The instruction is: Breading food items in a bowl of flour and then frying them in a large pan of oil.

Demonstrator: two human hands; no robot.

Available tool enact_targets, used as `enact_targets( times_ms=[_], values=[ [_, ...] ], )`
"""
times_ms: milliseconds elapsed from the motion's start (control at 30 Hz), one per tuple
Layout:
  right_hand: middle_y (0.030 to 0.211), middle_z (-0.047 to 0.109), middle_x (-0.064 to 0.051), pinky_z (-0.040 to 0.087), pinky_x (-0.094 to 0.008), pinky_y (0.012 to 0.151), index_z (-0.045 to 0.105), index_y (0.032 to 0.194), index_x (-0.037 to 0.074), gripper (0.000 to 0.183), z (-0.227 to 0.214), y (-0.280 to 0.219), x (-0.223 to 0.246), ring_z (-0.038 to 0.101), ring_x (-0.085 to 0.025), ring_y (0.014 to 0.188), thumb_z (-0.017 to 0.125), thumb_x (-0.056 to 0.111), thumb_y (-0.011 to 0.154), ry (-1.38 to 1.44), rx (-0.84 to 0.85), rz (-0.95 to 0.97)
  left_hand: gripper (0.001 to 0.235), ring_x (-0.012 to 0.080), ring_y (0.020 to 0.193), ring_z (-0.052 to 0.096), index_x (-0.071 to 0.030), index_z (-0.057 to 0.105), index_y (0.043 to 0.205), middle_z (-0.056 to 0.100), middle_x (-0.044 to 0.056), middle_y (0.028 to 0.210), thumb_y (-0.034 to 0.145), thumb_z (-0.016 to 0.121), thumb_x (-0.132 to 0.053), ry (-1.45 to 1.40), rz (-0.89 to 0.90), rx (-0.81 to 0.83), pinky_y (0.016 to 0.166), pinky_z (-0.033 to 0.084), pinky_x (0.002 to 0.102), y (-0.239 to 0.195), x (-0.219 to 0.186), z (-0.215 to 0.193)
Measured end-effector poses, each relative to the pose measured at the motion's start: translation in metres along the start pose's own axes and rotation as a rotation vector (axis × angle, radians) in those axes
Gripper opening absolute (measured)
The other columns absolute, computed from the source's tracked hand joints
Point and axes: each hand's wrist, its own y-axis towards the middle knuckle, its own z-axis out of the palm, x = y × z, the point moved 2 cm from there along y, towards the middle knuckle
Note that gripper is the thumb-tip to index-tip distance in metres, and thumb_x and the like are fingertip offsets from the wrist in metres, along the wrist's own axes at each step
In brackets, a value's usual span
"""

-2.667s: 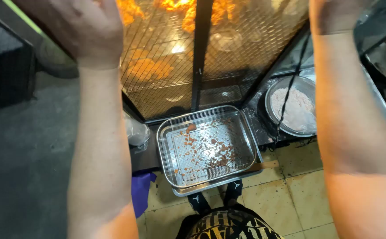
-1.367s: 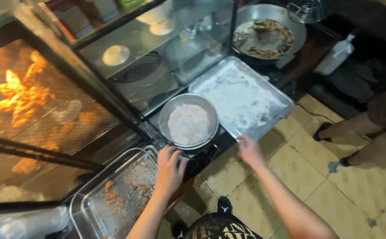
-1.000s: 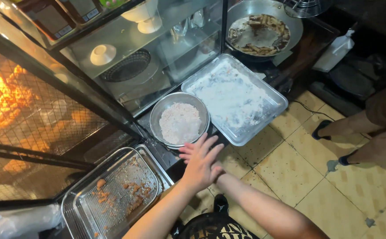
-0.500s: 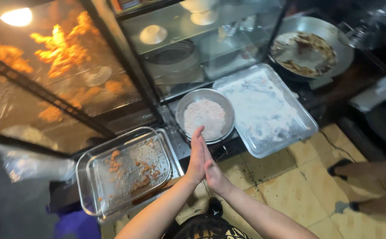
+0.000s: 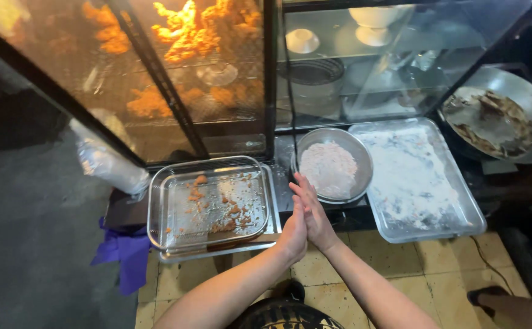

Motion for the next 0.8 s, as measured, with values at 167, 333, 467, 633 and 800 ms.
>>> enact_targets(
  times_ms=[167, 333, 467, 633, 800],
  values=[
    [0.168, 0.032, -0.019, 0.006, -0.050, 0.129, 0.050, 0.150, 0.003, 0.085, 0.030, 0.008, 0.006, 0.019, -0.037, 0.161, 0.017, 0.068, 0.105, -0.044, -0.009, 0.048, 0.087, 0.0221, 0.154, 0.028, -0.006, 0.026, 0.164, 0.031, 0.011, 0.167, 0.102, 0.026, -0.068, 0.051, 0.034, 0.005, 0.122, 0.023, 0.032, -0.009, -0.032, -0.013],
    [0.171, 0.025, -0.018, 0.013, -0.043, 0.128, 0.027, 0.162, 0.003, 0.083, 0.074, 0.015, 0.031, 0.019, -0.032, 0.160, 0.020, 0.065, 0.107, 0.161, -0.009, 0.078, 0.087, 0.0324, 0.148, 0.036, -0.008, 0.019, 0.163, 0.036, 0.019, 0.162, 0.099, 0.026, -0.067, 0.004, 0.117, -0.017, 0.119, 0.030, 0.042, -0.005, -0.070, -0.042],
    [0.171, 0.024, -0.017, 0.013, -0.040, 0.128, 0.024, 0.162, 0.003, 0.083, 0.101, 0.027, 0.037, 0.017, -0.028, 0.160, 0.021, 0.063, 0.106, 0.361, -0.079, 0.210, 0.087, 0.0342, 0.151, 0.033, -0.008, 0.014, 0.163, 0.025, 0.018, 0.167, 0.100, 0.028, -0.066, 0.110, 0.295, 0.031, 0.122, 0.027, 0.045, -0.027, -0.100, -0.052],
    [0.171, 0.025, -0.015, 0.009, -0.045, 0.129, 0.026, 0.162, 0.006, 0.079, 0.150, 0.028, 0.039, 0.016, -0.030, 0.161, 0.027, 0.061, 0.105, 0.652, -0.344, 0.014, 0.081, 0.0389, 0.164, 0.020, -0.006, 0.006, 0.165, 0.007, 0.019, 0.175, 0.114, 0.041, -0.057, 0.548, 0.988, 0.253, 0.137, 0.020, 0.053, -0.095, -0.134, -0.031],
    [0.170, 0.027, -0.012, 0.005, -0.050, 0.131, 0.027, 0.163, 0.009, 0.076, 0.201, 0.021, 0.038, 0.014, -0.031, 0.162, 0.033, 0.058, 0.105, 0.956, -0.585, -0.190, 0.077, 0.0438, 0.157, 0.034, -0.010, 0.045, 0.158, 0.040, 0.019, 0.167, 0.093, 0.060, -0.049, 1.149, 0.961, 0.409, 0.129, 0.022, 0.063, -0.147, -0.159, -0.036]
  ],
)
